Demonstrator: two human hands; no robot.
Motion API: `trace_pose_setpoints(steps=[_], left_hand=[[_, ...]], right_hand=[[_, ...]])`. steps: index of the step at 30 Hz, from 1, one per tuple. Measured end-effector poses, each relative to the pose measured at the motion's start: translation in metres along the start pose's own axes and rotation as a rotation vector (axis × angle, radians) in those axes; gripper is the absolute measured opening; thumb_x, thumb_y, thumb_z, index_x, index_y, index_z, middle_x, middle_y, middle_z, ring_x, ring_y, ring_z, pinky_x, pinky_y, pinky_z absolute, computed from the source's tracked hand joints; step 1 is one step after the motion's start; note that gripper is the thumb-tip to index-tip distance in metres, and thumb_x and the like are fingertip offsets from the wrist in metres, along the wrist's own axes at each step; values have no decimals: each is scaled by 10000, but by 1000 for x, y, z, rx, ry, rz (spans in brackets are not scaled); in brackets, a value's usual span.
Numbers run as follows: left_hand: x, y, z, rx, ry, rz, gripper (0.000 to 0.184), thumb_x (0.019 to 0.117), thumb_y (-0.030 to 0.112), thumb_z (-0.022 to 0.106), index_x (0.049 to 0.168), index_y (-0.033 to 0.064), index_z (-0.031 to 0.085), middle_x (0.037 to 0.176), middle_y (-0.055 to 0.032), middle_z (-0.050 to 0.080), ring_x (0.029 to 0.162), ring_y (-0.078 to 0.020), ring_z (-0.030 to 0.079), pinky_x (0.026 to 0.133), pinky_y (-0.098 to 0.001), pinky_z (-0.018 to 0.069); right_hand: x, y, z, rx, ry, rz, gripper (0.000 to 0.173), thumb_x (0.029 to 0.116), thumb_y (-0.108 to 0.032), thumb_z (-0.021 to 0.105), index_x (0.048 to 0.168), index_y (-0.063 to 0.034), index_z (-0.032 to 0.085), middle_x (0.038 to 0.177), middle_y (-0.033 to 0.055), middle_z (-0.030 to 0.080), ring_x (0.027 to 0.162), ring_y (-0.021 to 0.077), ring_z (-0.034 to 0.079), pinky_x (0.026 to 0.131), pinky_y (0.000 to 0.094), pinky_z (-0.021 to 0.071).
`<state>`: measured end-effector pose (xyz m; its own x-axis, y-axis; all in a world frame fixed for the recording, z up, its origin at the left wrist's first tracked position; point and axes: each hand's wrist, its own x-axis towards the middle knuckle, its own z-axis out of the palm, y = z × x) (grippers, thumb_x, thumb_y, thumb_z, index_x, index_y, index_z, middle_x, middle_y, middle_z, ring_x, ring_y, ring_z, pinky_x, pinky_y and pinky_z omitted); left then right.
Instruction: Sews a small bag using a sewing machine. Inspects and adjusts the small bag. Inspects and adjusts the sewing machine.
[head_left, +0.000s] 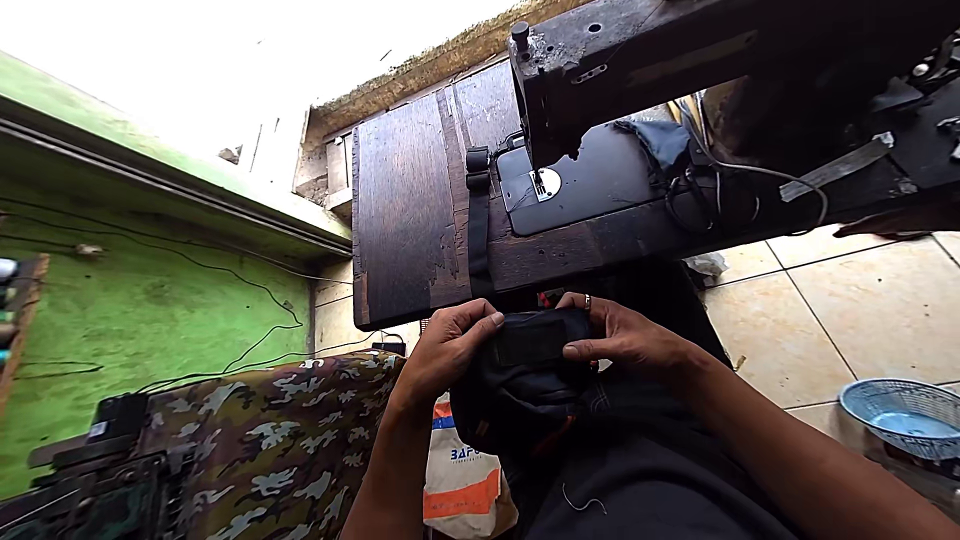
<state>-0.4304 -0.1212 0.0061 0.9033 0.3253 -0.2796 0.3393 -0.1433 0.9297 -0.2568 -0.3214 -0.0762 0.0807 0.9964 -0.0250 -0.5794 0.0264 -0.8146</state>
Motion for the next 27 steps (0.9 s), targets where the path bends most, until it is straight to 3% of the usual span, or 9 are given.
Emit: trace_pose_setpoints(steps=[8,16,19,23,27], left_hand=[[-1,-1,4,-42,84,13,301,1065,152,492,823,98,662,691,32,628,648,-26,606,633,-199,521],[1,-4,7,26,205,52,289,1081,156,479,923,85,710,737,13,661,659,-43,615,633,-201,525],[2,-2,2,58,135,37,280,1082,190,490,971,97,729,759,22,674,683,-37,626,652,-202,531],[4,2,-4,114,-18,78,191,1035,243,599,1051,105,730,782,73,689,696,17,617,667,-164,515],[8,1,2,249,126,110,204,1046,215,579,956,129,740,735,81,677,651,17,608,623,-159,500]], right_hand=[[1,-2,1,-4,-9,-1,283,958,-43,674,1212,-103,565,1118,19,714,1034,102,694,940,295,573],[2,-4,3,-7,30,-22,182,1007,-100,633,1185,-94,599,1077,14,717,1004,91,693,937,292,570],[3,-5,4,-17,53,-25,130,1015,-119,623,1144,-99,619,1047,3,719,980,81,692,925,286,570],[4,-3,3,-31,94,-39,105,1042,-183,590,1087,-116,657,976,-22,715,915,58,686,865,260,573],[6,-2,7,-62,116,-63,141,1057,-189,551,989,-133,661,895,-50,685,853,33,659,822,241,556]])
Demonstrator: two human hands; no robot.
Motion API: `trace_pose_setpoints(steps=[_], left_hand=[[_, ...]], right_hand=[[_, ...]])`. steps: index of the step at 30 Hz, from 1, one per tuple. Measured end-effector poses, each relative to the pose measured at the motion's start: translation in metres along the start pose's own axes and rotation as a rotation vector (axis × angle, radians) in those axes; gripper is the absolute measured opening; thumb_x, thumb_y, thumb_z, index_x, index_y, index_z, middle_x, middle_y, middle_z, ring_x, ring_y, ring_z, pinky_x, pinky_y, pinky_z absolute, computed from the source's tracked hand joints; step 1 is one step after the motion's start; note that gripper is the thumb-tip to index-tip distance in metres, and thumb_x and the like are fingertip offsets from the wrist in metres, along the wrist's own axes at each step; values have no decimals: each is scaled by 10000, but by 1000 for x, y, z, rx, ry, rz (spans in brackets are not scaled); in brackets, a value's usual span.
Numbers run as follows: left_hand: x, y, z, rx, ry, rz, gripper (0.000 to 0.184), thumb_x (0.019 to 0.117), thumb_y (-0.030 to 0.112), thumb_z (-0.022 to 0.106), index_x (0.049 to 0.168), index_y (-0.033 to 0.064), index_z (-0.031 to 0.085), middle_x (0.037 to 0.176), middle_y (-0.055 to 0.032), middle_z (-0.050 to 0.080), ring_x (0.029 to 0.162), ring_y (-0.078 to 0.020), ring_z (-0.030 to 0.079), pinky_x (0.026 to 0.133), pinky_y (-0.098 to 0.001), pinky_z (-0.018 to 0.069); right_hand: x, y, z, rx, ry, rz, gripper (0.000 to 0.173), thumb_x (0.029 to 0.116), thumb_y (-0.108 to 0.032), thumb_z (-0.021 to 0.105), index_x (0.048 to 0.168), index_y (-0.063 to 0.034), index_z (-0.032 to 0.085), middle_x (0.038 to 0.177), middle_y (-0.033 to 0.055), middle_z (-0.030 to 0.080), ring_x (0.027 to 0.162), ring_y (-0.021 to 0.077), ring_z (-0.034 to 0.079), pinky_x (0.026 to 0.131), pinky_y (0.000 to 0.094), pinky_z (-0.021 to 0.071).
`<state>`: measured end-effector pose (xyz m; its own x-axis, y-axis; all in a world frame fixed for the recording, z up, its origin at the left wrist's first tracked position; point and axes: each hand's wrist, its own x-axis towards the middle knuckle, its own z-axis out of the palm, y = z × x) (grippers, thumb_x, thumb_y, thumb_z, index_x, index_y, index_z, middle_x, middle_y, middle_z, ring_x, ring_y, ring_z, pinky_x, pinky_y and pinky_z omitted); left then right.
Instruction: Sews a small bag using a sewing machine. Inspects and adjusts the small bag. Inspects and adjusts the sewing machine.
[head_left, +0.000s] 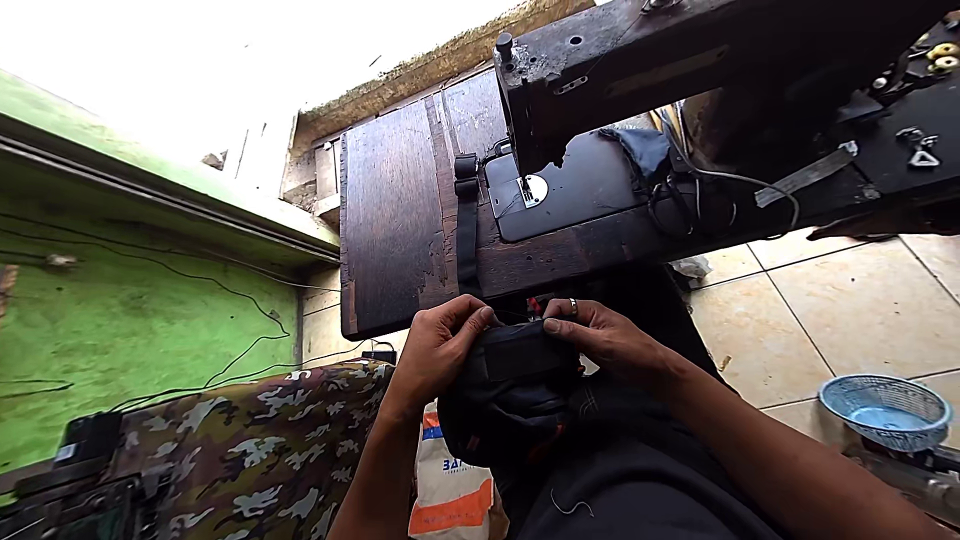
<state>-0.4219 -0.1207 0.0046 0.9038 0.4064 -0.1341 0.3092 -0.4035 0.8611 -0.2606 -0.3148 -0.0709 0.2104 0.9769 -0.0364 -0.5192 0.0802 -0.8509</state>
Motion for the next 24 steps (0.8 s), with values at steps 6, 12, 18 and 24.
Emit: trace_pose_setpoints(steps=[6,12,18,24], left_hand=[[6,-4,8,-23,169,-5,239,1081,193,477,995,114,685,654,95,615,569,10,556,566,-148,464],[0,1,11,7,139,-24,190,1083,215,459,1060,106,614,677,95,630,580,16,571,564,-149,464],[-11,2,16,-102,248,-31,174,1095,168,421,1061,85,571,694,65,652,599,-2,592,590,-152,478],[-19,0,15,-28,241,-19,229,1043,286,554,1171,103,604,732,89,669,640,8,620,598,-152,500]], right_hand=[[4,3,8,-34,96,-37,158,1053,-153,528,961,-112,650,865,-57,656,827,24,632,794,235,539],[5,2,13,-69,214,-31,166,1064,-162,522,1004,-95,663,888,-44,664,832,29,639,792,225,546],[6,6,21,-72,279,-63,172,1064,-163,529,1014,-79,671,888,-26,675,830,43,654,796,234,561],[10,10,27,-115,331,-122,146,1053,-136,555,1007,-64,673,913,-17,677,859,37,649,822,222,554]])
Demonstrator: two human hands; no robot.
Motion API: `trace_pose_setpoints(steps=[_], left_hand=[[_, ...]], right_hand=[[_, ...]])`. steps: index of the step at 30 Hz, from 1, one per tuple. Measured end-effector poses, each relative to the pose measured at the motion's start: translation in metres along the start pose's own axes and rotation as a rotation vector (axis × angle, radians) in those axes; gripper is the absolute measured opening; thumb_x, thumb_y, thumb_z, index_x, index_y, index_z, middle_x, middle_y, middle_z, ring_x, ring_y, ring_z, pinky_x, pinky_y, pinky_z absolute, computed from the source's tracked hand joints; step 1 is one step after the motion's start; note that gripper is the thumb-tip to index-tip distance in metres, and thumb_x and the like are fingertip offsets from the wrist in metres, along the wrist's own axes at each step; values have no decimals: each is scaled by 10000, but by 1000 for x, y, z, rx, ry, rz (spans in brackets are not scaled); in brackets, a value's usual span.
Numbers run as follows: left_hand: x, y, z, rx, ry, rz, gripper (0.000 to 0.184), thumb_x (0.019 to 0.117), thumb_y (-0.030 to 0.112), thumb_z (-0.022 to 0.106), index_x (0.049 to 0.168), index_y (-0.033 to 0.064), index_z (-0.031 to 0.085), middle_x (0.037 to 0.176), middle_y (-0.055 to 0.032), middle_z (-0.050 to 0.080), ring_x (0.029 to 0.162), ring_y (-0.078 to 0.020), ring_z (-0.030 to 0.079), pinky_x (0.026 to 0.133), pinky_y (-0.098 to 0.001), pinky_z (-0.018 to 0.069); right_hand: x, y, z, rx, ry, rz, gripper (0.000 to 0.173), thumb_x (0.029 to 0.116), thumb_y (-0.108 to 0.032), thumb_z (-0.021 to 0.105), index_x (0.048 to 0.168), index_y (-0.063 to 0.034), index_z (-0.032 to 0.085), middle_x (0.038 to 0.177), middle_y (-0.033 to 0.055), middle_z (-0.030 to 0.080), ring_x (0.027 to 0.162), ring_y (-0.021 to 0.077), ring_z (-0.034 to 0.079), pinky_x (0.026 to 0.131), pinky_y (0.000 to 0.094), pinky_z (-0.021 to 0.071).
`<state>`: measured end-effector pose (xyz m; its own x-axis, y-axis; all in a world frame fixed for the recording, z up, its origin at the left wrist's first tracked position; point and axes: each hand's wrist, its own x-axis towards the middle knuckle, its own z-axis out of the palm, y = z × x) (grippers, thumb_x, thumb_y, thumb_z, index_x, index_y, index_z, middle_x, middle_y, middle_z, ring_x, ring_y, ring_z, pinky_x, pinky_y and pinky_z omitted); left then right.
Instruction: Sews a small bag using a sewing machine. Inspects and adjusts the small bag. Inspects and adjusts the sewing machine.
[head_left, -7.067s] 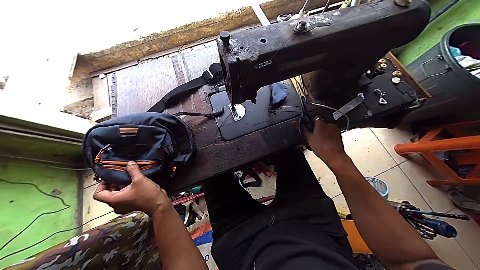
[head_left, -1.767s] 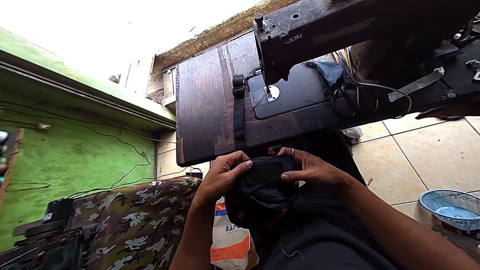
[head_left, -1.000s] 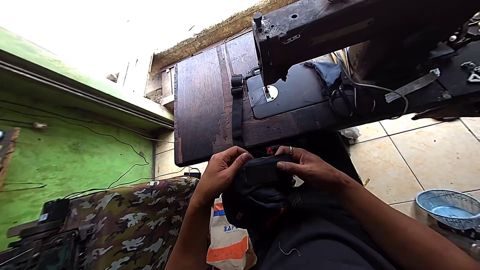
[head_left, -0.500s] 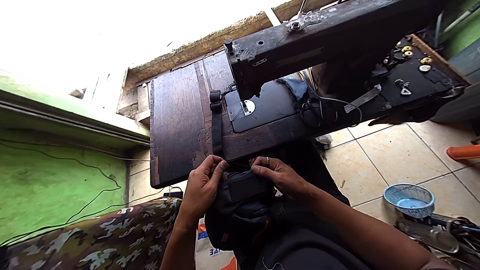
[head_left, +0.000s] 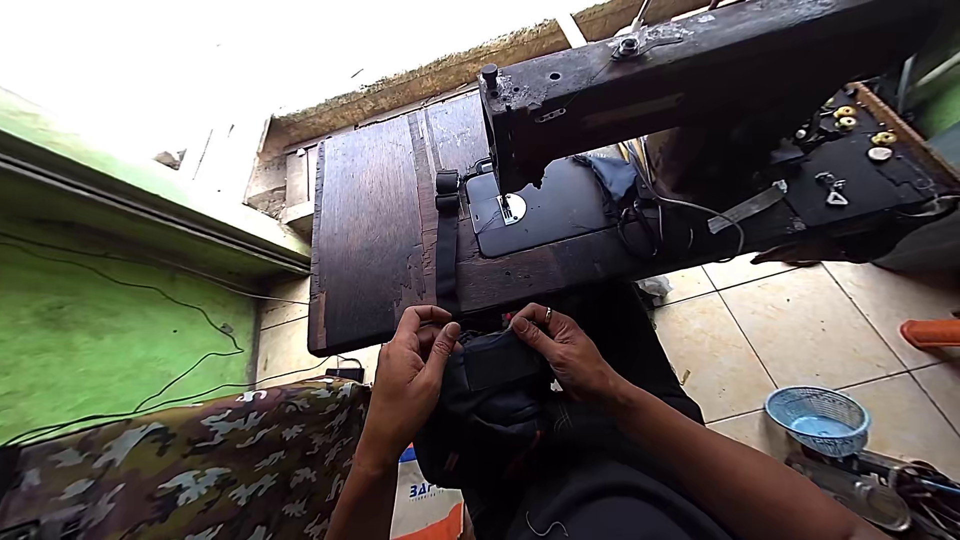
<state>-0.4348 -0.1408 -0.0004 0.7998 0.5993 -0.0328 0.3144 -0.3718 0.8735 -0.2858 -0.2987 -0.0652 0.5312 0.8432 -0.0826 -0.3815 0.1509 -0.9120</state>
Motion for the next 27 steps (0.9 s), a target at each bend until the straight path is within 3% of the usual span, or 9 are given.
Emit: trace_pose_setpoints(steps=[2,4,7,10,13,15,19,24,27], left_hand=[[3,-1,-2,125,-62,44,299,1033,369,567,1181,124,654,758,122,657,646,47,586,598,-137,479],[16,0,-9,300,-131,101,344,1046,431,529,1154,153,701,871,91,707,771,21,648,716,-206,542],[69,6,-14,462,-171,224,265,1017,328,622,1109,114,749,973,-47,716,844,-187,687,770,-446,572],[147,-1,1,552,-177,328,305,983,252,695,1196,35,710,1107,-160,725,966,-341,699,883,-563,542],[207,-20,33,607,-215,407,344,961,222,720,1225,2,700,1135,-208,705,1056,-382,677,968,-554,519],[227,-32,55,610,-221,426,311,948,239,737,1147,0,725,1057,-199,703,1011,-365,680,930,-532,538],[227,-43,82,596,-125,428,211,969,190,697,947,-18,720,884,-182,671,889,-349,682,831,-523,552],[202,-34,80,589,-79,458,213,979,201,697,923,-2,724,856,-166,674,835,-335,688,765,-509,560],[213,-40,81,602,-119,341,240,966,240,715,915,6,728,845,-155,678,844,-326,688,786,-518,552]], right_hand=[[1,-1,3,2,18,0,145,1054,-134,555,1011,-65,675,917,-14,675,860,39,647,820,222,553],[4,0,5,15,30,13,146,1054,-135,555,1017,-63,677,923,-8,677,868,47,651,828,230,556],[7,1,7,28,29,33,143,1052,-128,556,1021,-56,675,923,0,680,868,52,656,832,237,561],[9,2,12,13,8,50,142,1052,-131,559,1011,-56,672,898,-1,675,838,52,654,807,232,561],[9,5,16,17,-7,37,137,1049,-126,561,998,-62,671,887,-14,669,832,40,646,800,222,554],[11,5,15,24,-11,35,132,1047,-120,558,996,-65,667,890,-24,663,840,29,639,809,213,546],[17,3,7,11,-17,63,119,1040,-122,566,997,-75,667,897,-48,654,849,4,625,814,195,531],[25,4,-1,20,-64,88,117,1037,-111,567,990,-78,669,896,-64,651,852,-13,619,817,187,527],[27,7,-2,37,-82,102,115,1037,-113,566,993,-79,667,893,-66,653,843,-13,622,811,186,530]])
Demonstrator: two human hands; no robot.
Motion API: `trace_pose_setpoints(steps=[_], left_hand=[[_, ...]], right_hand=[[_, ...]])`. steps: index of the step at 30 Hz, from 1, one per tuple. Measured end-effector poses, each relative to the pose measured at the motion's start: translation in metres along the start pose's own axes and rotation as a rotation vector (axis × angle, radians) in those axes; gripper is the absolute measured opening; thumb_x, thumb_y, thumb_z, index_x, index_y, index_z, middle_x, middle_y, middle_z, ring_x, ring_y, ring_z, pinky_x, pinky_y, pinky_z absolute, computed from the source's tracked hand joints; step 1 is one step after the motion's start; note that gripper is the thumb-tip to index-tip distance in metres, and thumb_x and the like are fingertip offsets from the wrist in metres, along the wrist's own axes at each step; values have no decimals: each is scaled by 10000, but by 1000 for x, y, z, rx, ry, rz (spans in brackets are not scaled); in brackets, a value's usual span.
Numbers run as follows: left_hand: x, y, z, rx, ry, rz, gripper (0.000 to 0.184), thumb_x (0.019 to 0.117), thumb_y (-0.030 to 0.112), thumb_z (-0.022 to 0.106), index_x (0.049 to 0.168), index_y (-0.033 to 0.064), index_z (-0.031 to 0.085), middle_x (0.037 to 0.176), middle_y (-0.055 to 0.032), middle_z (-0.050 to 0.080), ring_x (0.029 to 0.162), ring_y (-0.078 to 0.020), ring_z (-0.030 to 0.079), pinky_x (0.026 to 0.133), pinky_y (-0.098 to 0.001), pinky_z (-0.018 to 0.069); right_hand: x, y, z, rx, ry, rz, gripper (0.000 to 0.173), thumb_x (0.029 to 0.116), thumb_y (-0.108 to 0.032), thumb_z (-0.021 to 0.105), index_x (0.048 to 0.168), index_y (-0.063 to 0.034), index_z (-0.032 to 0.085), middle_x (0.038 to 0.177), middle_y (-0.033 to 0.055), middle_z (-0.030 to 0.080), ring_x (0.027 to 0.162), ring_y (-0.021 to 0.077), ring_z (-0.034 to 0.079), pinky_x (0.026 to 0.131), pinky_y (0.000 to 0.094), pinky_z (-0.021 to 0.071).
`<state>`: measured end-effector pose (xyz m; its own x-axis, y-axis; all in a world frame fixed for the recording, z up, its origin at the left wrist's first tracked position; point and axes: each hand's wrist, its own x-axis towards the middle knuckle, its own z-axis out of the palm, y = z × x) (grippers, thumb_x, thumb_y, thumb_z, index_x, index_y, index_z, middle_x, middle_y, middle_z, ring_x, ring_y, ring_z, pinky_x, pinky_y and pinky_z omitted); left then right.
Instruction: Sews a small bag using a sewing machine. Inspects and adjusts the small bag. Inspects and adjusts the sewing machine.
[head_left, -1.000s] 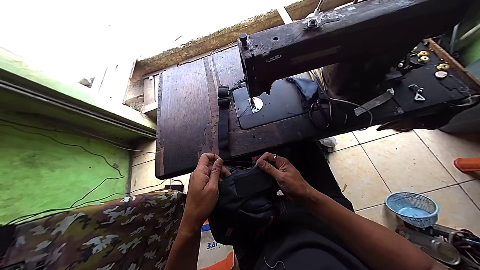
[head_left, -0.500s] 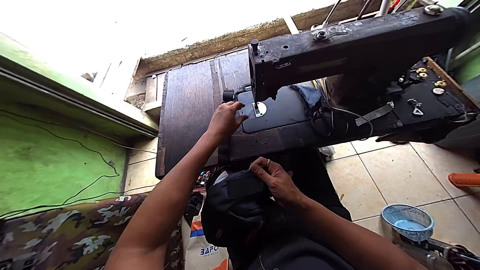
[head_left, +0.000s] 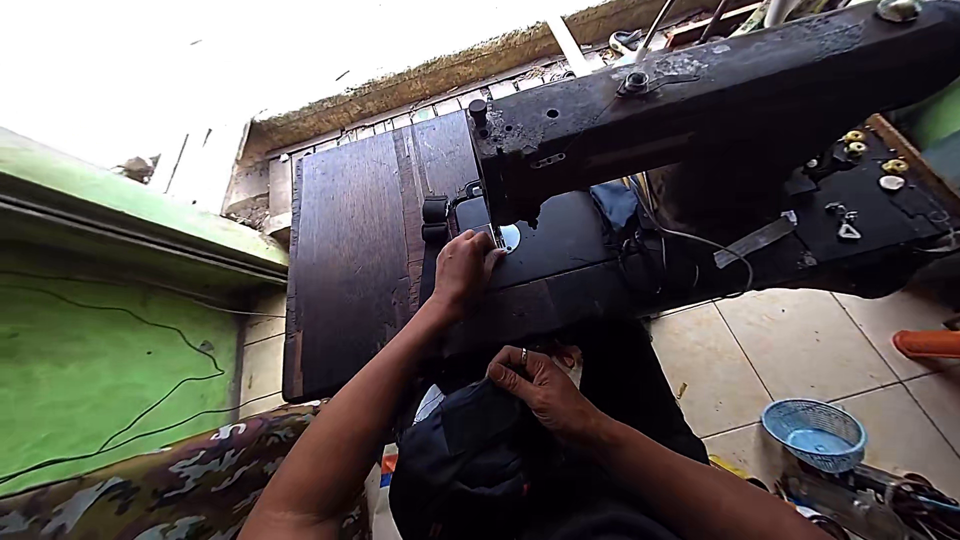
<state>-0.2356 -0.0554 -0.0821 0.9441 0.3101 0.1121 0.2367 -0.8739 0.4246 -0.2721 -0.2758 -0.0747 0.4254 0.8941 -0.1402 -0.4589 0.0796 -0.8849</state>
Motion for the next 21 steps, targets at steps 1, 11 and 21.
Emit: trace_pose_setpoints(steps=[1,11,21], left_hand=[[7,-4,-3,-19,-51,-24,233,963,236,721,918,7,724,857,-155,680,865,-327,685,810,-527,545],[67,-56,-43,271,-94,245,138,956,81,690,1029,-37,682,992,-229,663,997,-418,666,878,-563,531],[-146,-20,-103,-673,-438,77,734,1045,663,285,1255,90,693,1063,-42,764,966,-123,734,896,-366,609]], right_hand=[[0,0,-1,5,0,1,114,1038,-113,565,997,-80,666,898,-65,653,846,-12,623,814,185,531],[-1,-3,-3,44,15,11,110,1044,-109,561,997,-80,657,906,-57,653,854,-4,625,824,189,530],[-3,-3,-2,27,-19,-2,112,1051,-139,564,1016,-83,654,928,-58,651,864,-6,619,831,194,525]])
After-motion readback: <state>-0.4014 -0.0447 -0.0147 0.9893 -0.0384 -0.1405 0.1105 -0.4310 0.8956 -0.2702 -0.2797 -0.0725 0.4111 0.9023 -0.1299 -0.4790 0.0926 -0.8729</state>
